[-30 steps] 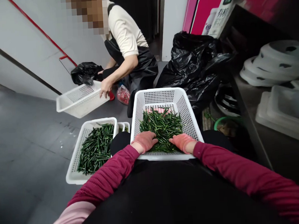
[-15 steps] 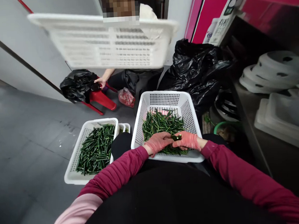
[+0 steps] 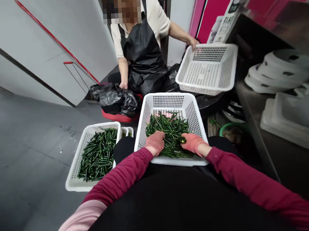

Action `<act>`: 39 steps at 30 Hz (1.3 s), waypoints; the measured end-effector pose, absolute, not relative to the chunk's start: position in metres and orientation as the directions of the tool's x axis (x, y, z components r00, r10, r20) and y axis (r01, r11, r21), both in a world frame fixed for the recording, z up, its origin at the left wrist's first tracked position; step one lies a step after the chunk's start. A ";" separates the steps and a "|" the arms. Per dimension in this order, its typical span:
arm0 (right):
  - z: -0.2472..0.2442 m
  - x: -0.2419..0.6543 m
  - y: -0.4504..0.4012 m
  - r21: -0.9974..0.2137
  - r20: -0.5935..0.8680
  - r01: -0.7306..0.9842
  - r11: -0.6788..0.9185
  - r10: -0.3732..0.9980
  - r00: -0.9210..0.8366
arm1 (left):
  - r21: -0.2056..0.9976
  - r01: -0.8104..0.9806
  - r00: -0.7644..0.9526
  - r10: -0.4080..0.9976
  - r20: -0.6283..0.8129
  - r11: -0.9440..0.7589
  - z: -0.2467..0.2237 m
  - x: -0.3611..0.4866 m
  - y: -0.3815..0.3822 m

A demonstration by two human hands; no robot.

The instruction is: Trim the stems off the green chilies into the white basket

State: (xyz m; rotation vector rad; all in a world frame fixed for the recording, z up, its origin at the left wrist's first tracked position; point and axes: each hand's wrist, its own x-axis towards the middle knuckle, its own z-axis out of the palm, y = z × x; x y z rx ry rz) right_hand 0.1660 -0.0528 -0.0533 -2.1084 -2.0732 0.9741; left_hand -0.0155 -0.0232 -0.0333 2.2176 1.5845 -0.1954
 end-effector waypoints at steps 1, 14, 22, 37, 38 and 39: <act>-0.059 0.164 -0.052 -0.333 -0.397 0.942 -0.024 0.910 -0.118 | 0.230 0.942 0.317 0.881 -0.353 -0.246 -0.037 -0.022 -0.020; -0.045 0.171 -0.050 -0.902 -0.398 0.208 -0.378 0.915 -0.065 | 0.756 0.655 0.484 0.765 -0.426 0.006 -0.035 -0.017 -0.048; -0.033 0.146 -0.075 -0.963 -0.264 -0.110 -0.245 0.943 0.204 | 0.845 0.420 0.537 0.660 -0.525 0.331 -0.027 0.011 -0.063; -0.055 0.159 -0.050 -0.905 -0.425 -0.027 -0.424 0.900 0.097 | 0.317 0.881 0.464 0.772 -0.435 -0.351 -0.019 -0.003 -0.057; -0.059 0.159 -0.036 -0.917 -0.371 0.109 -0.384 0.920 0.123 | 0.246 0.913 0.407 0.789 -0.461 -0.326 -0.019 -0.007 -0.053; -0.062 0.158 -0.021 -0.887 -0.334 0.295 -0.356 0.934 0.124 | 0.193 0.929 0.371 0.798 -0.474 -0.317 -0.019 -0.012 -0.049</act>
